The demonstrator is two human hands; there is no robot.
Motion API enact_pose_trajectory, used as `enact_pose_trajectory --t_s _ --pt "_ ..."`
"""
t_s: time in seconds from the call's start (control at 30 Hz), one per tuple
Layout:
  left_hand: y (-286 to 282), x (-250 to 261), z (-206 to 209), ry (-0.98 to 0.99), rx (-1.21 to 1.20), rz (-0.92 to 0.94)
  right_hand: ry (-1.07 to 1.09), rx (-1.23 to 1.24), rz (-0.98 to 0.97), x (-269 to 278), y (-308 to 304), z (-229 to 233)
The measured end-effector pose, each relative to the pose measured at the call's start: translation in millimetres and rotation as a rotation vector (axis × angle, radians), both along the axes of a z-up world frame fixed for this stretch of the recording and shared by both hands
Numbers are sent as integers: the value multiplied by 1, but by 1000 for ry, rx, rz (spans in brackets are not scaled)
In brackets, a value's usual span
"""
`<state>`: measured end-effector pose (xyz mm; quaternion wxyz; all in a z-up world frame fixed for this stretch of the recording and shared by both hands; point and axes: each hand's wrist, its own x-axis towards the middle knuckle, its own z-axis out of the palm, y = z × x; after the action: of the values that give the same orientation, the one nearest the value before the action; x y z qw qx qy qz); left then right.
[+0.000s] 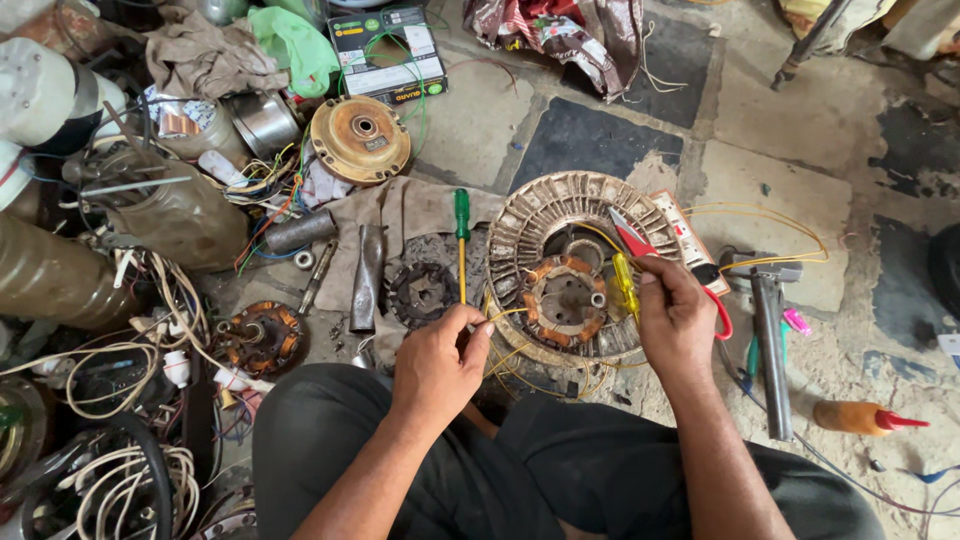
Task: The person sits on the floor and works on a circular electrical component, using a yellow screwdriver to manipulate wires and a red tool to test connections. The person also handles a metal casing and other parts from the surrounding clutter.
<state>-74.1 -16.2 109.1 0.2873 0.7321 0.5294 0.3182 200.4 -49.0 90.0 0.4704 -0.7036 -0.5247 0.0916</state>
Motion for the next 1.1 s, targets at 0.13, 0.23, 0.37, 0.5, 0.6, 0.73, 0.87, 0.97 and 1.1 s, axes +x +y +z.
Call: enact_pose_trajectory --t_s 0.13,0.23,0.37,0.5,0.6,0.73,0.87,0.97,1.1 --pt "1 1 1 23 -98 -3 49 -71 -50 4 0 -3" --pt "0 2 1 20 -59 1 53 -66 -51 4 0 -3" --pt "-1 1 -4 -49 57 -27 17 -11 -15 5 -1 -4" --pt "0 -1 -9 -45 74 -8 29 -15 -12 6 -3 -6" --pt "-1 0 -8 -49 71 -3 41 -16 -17 6 -2 -7" --pt "0 0 -8 -38 66 -17 27 -1 6 5 -3 -5" --pt "-1 0 -8 -53 89 -41 45 -17 4 4 -3 -3" --pt "0 0 -7 -49 108 -38 54 -8 3 2 -3 -3" --pt "-1 0 -4 -56 116 -7 76 -38 -7 2 -3 -1"
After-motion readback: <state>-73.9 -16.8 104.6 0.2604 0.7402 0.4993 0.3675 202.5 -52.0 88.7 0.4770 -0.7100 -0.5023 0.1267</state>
